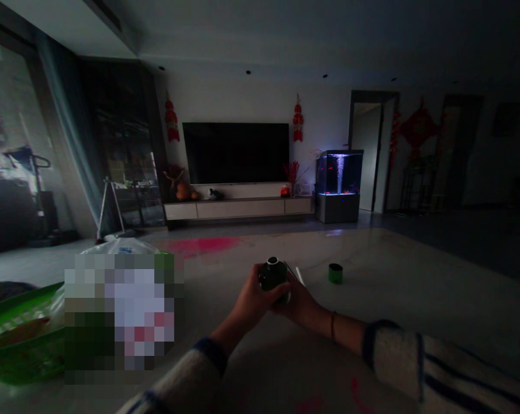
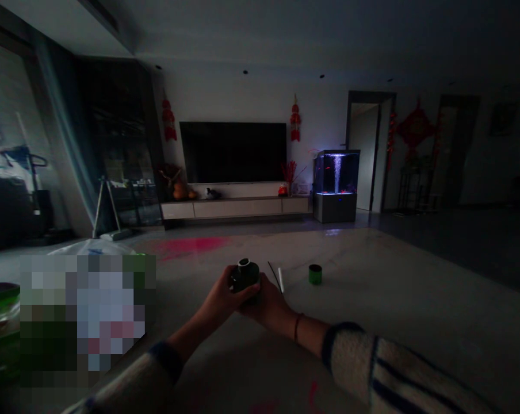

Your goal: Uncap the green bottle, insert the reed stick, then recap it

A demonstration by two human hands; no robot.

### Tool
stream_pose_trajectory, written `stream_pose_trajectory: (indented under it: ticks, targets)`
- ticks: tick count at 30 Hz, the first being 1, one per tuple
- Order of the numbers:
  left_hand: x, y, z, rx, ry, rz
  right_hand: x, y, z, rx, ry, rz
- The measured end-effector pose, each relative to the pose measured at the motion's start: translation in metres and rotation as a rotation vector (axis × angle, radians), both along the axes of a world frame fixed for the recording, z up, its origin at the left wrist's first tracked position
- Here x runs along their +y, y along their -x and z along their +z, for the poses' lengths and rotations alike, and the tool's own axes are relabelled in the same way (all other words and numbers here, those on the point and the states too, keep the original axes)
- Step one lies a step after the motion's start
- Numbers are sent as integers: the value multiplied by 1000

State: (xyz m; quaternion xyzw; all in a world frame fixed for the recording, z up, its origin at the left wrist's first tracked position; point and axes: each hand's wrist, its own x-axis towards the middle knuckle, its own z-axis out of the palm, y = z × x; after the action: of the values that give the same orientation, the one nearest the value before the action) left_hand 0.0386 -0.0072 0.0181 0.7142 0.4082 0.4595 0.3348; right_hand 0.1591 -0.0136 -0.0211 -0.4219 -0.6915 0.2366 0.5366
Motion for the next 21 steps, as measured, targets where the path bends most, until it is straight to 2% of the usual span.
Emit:
stream_pose_trajectory:
  ticks: [4,6,12,16,21]
  targets:
    - [6,4,2,-117,46,-143,4,-7,5,24,-6,56]
    - [9,7,6,-170,42,-174,10,-13,9,28,10,49]
    - [12,20,17,-165,72,-18,46,-37,13,-13,73,63]
    - [18,26,14,-152,69,70,65,-49,8,-7,149,133]
    - [26,28,9,-136,80,95,71,-51,6,6,197,205]
